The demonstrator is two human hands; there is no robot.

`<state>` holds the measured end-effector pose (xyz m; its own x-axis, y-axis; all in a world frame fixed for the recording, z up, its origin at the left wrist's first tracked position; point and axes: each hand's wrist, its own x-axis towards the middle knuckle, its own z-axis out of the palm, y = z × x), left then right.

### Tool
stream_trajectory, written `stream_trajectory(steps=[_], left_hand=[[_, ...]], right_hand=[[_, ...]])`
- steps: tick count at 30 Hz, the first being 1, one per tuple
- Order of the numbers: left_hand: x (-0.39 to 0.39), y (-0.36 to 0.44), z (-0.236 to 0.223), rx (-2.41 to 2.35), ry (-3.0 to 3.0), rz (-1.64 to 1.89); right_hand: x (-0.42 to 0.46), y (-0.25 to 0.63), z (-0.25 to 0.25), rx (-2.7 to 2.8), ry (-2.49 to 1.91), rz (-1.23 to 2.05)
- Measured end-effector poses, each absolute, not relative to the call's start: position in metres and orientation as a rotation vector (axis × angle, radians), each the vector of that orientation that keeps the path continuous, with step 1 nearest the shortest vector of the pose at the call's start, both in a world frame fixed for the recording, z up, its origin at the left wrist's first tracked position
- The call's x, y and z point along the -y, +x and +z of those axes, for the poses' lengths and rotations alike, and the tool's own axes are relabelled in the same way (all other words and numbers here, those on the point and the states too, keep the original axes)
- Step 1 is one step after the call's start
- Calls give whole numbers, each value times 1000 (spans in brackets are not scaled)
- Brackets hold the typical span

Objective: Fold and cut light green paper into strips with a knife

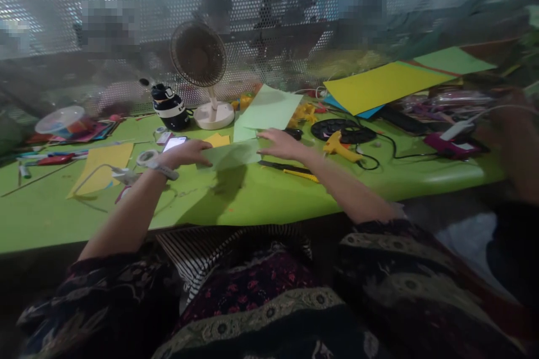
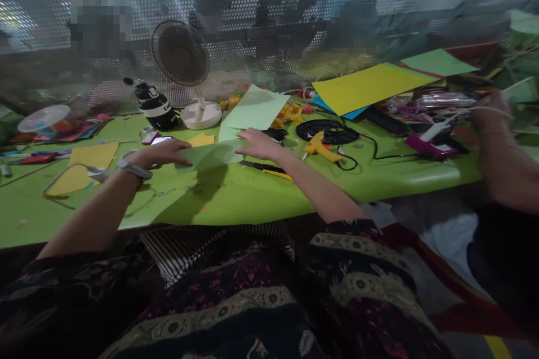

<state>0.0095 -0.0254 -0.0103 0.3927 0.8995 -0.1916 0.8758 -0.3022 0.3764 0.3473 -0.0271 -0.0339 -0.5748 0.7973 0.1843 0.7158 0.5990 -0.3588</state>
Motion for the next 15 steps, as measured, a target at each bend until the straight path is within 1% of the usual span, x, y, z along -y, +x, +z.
stream_trajectory(steps=[3,5,6,8,10,11,12,15], left_hand=[[28,7,13,-1466,2220,219],[28,4,25,-1424,2138,354],[28,2,28,-1386,2070,475],[25,2,28,-1287,1885,855],[21,9,18,-1196,1648,1225],[19,16,10,-1167,1536,1342],[18,25,1,-1156,1440,1362],[17,58,-29,-1167,1301,1093]], right_hand=[[14,313,-34,2540,-1077,314],[10,300,-32,2540,-1092,381],[10,297,-31,2510,-1113,455],[11,297,-30,2371,-1141,690],[15,300,-31,2140,-1134,969],[18,301,-33,2019,-1132,1089],[19,302,-36,1906,-1142,1188],[21,302,-44,1710,-1215,1349]])
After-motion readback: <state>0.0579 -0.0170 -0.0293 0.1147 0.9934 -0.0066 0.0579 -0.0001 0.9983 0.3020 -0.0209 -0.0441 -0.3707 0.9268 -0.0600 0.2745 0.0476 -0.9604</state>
